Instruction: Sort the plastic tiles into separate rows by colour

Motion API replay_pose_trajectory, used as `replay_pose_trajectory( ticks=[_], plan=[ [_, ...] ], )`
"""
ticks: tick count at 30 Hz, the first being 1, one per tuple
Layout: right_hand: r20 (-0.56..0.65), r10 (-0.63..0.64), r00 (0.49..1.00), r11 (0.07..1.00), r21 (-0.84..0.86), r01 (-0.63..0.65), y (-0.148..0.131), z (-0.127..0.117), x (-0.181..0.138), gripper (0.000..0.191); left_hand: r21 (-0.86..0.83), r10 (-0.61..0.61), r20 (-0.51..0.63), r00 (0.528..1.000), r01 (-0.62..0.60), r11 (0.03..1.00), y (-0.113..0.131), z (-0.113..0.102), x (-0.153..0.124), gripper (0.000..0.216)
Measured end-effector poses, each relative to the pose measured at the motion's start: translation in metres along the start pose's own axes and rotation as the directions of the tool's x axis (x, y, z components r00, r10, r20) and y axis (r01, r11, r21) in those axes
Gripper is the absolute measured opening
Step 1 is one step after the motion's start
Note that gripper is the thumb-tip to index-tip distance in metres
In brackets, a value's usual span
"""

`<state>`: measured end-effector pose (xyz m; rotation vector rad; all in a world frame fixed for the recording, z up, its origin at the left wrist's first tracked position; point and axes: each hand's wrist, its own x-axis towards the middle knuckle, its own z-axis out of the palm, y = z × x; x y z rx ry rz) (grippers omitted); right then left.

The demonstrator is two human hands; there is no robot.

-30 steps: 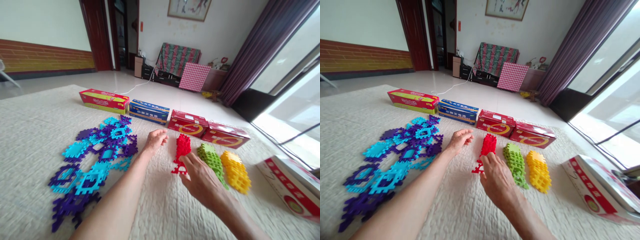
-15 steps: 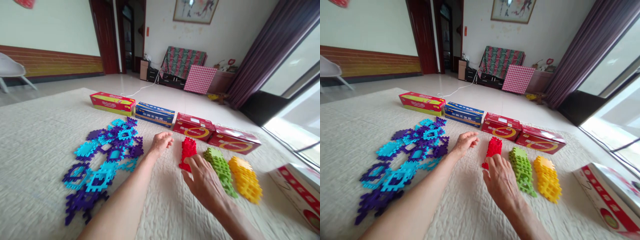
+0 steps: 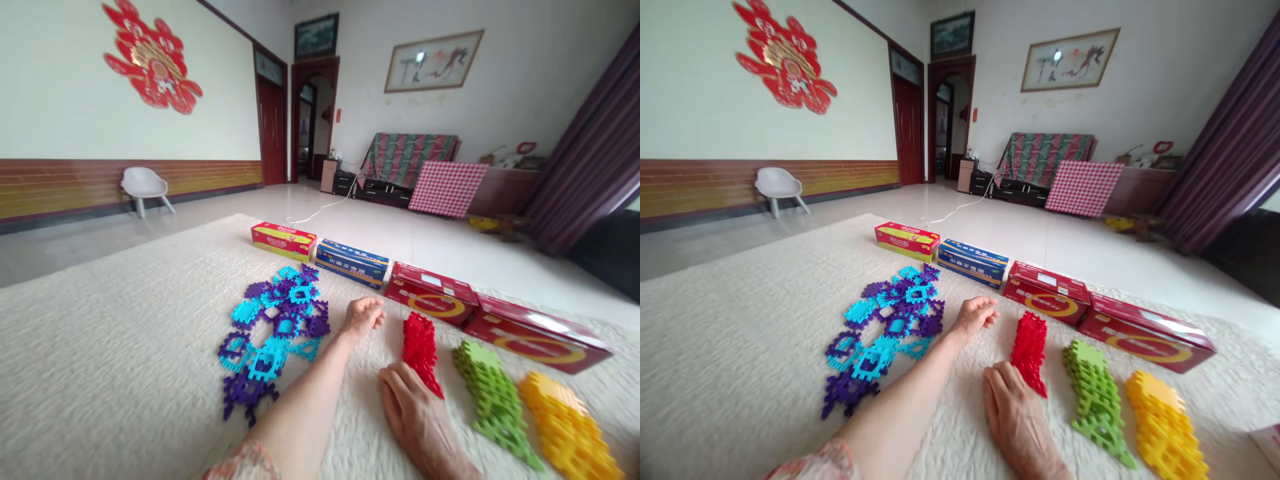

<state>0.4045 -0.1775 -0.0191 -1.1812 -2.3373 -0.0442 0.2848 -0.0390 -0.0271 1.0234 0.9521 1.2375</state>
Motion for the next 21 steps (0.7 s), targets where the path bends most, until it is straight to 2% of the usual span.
replay_pose_trajectory(
  ticks=[4,8,13,16,18,20,21],
  plan=[
    [-0.019,0.034,0.999,0.999,-0.006,-0.034,-0.004,-0.001,0.001,0.018,0.07,0.017,-0.019,1.0,-0.016,0.997,0.002,0.001,-0.002,0.024],
    [-0.026,0.062,0.998,0.998,-0.004,-0.063,-0.01,-0.006,0.002,0.021,0.298,0.019,-0.041,0.999,-0.006,0.955,0.001,0.005,-0.005,0.029],
    [-0.016,0.093,0.996,0.996,-0.017,-0.093,-0.016,-0.013,0.001,0.025,0.49,0.004,0.053,0.999,-0.029,0.871,-0.001,0.003,-0.01,0.023],
    [-0.004,0.168,0.986,0.985,-0.03,-0.168,-0.019,-0.007,0.009,0.024,0.572,0.043,0.147,0.988,-0.12,0.812,0.016,-0.012,-0.006,0.022],
    [-0.05,0.239,0.97,0.971,0.009,-0.238,-0.023,0.004,0.026,0.025,0.655,0.156,0.233,0.96,-0.274,0.704,0.036,-0.031,0.001,0.025],
    [-0.12,0.288,0.95,0.956,0.098,-0.277,-0.028,0.021,0.049,0.027,0.762,0.283,0.307,0.908,-0.413,0.499,0.057,-0.055,0.01,0.03],
    [-0.148,0.298,0.943,0.95,0.147,-0.277,-0.031,0.031,0.062,0.026,0.823,0.309,0.298,0.903,-0.407,0.396,0.066,-0.068,0.016,0.032]
  ],
)
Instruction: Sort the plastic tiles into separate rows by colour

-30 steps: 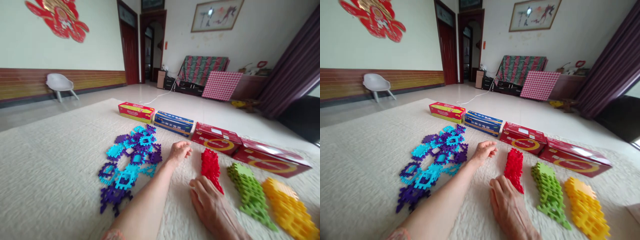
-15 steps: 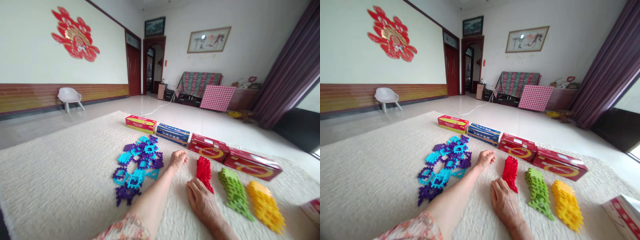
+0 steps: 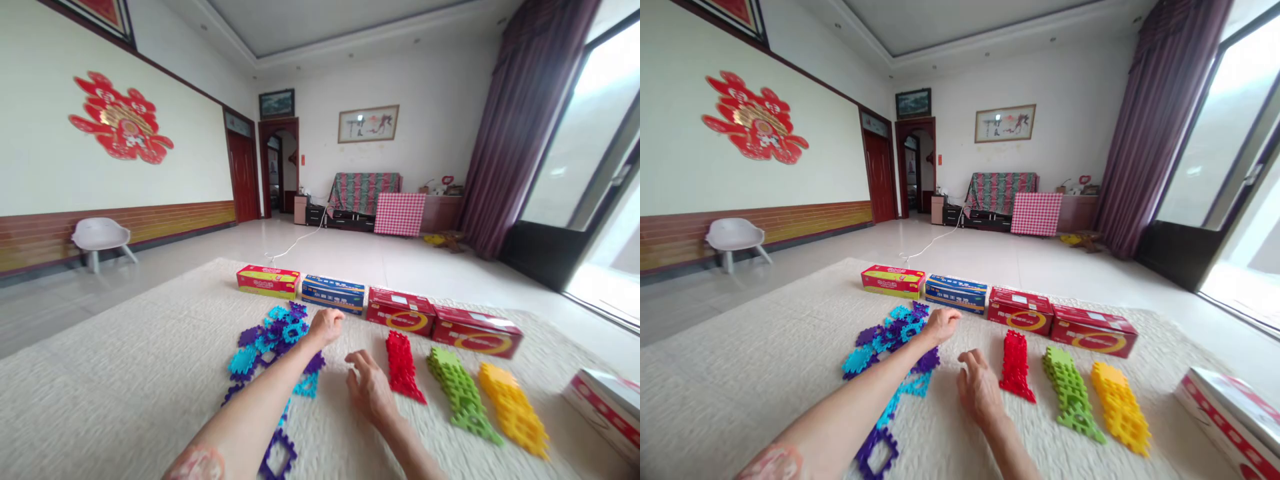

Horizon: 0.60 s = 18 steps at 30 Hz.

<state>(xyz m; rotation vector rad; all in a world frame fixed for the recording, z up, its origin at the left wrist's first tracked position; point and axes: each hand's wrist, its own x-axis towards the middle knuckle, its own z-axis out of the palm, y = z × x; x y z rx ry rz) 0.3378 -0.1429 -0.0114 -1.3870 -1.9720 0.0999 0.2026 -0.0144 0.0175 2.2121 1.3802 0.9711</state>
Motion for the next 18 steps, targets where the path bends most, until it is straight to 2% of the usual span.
replay_pose_trajectory(
  ticks=[2,4,6,8,11,15,18],
  plan=[
    [-0.022,-0.022,1.0,0.993,0.119,0.025,-0.01,0.024,0.016,0.029,0.226,-0.029,-0.011,1.0,0.031,0.974,-0.021,-0.024,0.006,0.035],
    [-0.034,-0.052,0.998,0.982,0.18,0.057,-0.018,0.042,0.025,0.034,0.276,-0.054,-0.024,0.998,0.058,0.959,-0.043,-0.041,0.01,0.035],
    [-0.013,-0.076,0.997,0.981,0.18,0.077,-0.023,0.051,0.026,0.043,0.334,-0.073,-0.012,0.997,0.073,0.94,-0.062,-0.048,0.011,0.035],
    [0.026,-0.077,0.997,0.983,0.168,0.072,-0.025,0.052,0.023,0.048,0.396,-0.075,0.016,0.997,0.063,0.916,-0.077,-0.049,0.013,0.035],
    [0.08,-0.053,0.995,0.985,0.166,0.039,-0.027,0.045,0.019,0.047,0.423,-0.077,0.061,0.995,0.044,0.905,-0.092,-0.044,0.016,0.036],
    [0.118,-0.034,0.992,0.983,0.181,0.012,-0.03,0.039,0.019,0.043,0.455,-0.142,0.138,0.98,0.065,0.888,-0.106,-0.038,0.022,0.036],
    [0.116,-0.029,0.993,0.979,0.205,0.005,-0.03,0.04,0.02,0.043,0.495,-0.201,0.14,0.969,0.107,0.862,-0.113,-0.036,0.023,0.042]
  ],
)
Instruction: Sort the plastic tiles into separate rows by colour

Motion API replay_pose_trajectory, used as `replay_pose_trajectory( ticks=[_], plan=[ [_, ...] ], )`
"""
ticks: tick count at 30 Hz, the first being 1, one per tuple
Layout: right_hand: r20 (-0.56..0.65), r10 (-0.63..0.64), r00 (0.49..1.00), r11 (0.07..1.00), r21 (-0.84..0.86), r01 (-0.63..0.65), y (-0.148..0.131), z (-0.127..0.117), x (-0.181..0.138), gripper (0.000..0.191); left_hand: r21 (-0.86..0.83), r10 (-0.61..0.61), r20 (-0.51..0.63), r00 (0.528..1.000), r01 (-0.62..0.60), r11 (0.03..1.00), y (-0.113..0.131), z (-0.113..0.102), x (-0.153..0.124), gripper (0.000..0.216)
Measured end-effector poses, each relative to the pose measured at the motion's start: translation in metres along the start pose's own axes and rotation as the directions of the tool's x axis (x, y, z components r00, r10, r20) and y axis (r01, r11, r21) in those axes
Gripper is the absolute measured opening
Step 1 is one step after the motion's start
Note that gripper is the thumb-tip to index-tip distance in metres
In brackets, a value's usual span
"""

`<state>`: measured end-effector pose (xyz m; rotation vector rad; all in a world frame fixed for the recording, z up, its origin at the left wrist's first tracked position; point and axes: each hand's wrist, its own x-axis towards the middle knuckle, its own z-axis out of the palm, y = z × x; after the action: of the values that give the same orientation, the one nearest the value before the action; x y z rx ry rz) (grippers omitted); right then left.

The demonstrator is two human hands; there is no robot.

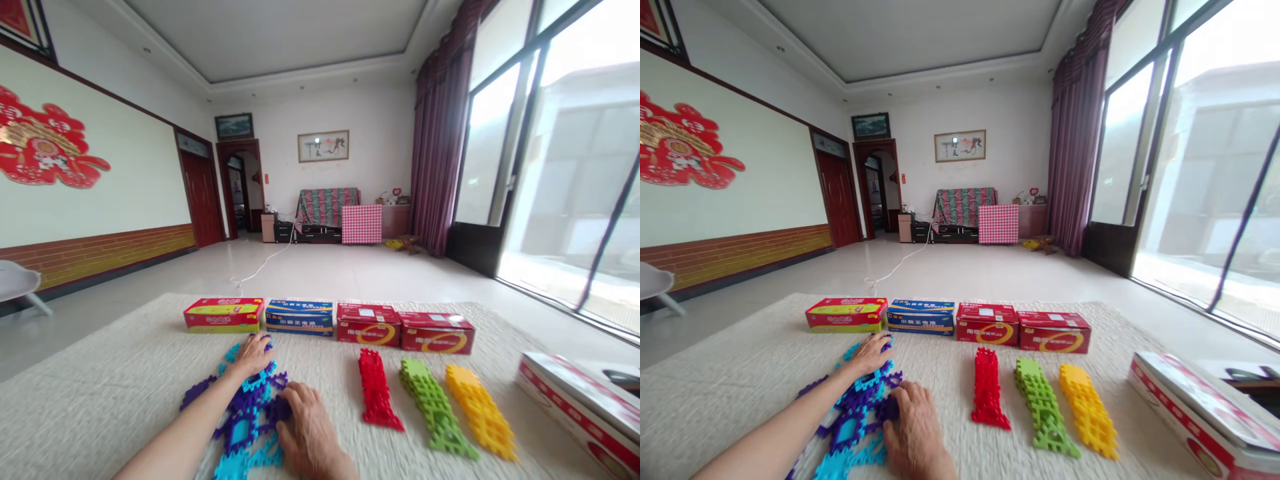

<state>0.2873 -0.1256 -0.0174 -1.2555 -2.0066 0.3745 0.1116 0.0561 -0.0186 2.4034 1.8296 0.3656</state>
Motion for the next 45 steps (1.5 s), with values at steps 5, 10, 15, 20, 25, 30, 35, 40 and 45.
replay_pose_trajectory(
  ticks=[5,10,15,20,25,30,35,40,45],
  plan=[
    [0.032,-0.009,0.999,1.0,-0.017,0.01,0.001,0.001,0.002,0.047,0.033,0.001,-0.018,1.0,-0.001,0.999,0.003,0.002,-0.012,0.045],
    [0.012,-0.022,1.0,0.997,-0.07,0.023,-0.003,0.002,0.001,0.033,0.023,0.053,-0.034,0.998,-0.052,0.998,0.013,-0.002,-0.038,0.035],
    [-0.021,-0.011,1.0,0.999,0.035,0.012,0.001,0.004,-0.002,0.032,-0.012,0.075,0.0,0.997,-0.075,0.997,0.02,-0.011,-0.058,0.043],
    [-0.161,0.014,0.987,0.979,0.202,0.019,0.008,0.003,0.016,0.026,-0.079,0.113,-0.063,0.992,-0.118,0.99,0.014,-0.027,-0.051,0.05],
    [-0.164,0.023,0.986,0.984,0.176,0.006,0.022,0.023,0.061,0.039,-0.069,0.012,-0.083,0.996,-0.018,0.997,-0.012,-0.022,-0.019,0.047],
    [0.007,0.176,0.984,0.984,0.019,-0.176,0.034,0.054,0.082,0.062,-0.094,-0.076,-0.016,0.997,0.074,0.993,-0.035,0.004,0.006,0.051],
    [0.027,0.138,0.99,0.99,-0.03,-0.137,0.031,0.058,0.078,0.056,-0.064,-0.02,-0.002,1.0,0.019,0.998,-0.036,0.01,0.002,0.047],
    [0.0,0.133,0.991,0.991,-0.023,-0.133,0.028,0.053,0.068,0.051,-0.063,0.143,0.009,0.99,-0.142,0.988,-0.032,0.001,-0.014,0.037],
    [-0.067,0.164,0.984,0.986,0.051,-0.16,0.019,0.043,0.055,0.04,-0.138,0.213,0.02,0.977,-0.208,0.968,-0.021,-0.006,-0.033,0.039]
  ],
)
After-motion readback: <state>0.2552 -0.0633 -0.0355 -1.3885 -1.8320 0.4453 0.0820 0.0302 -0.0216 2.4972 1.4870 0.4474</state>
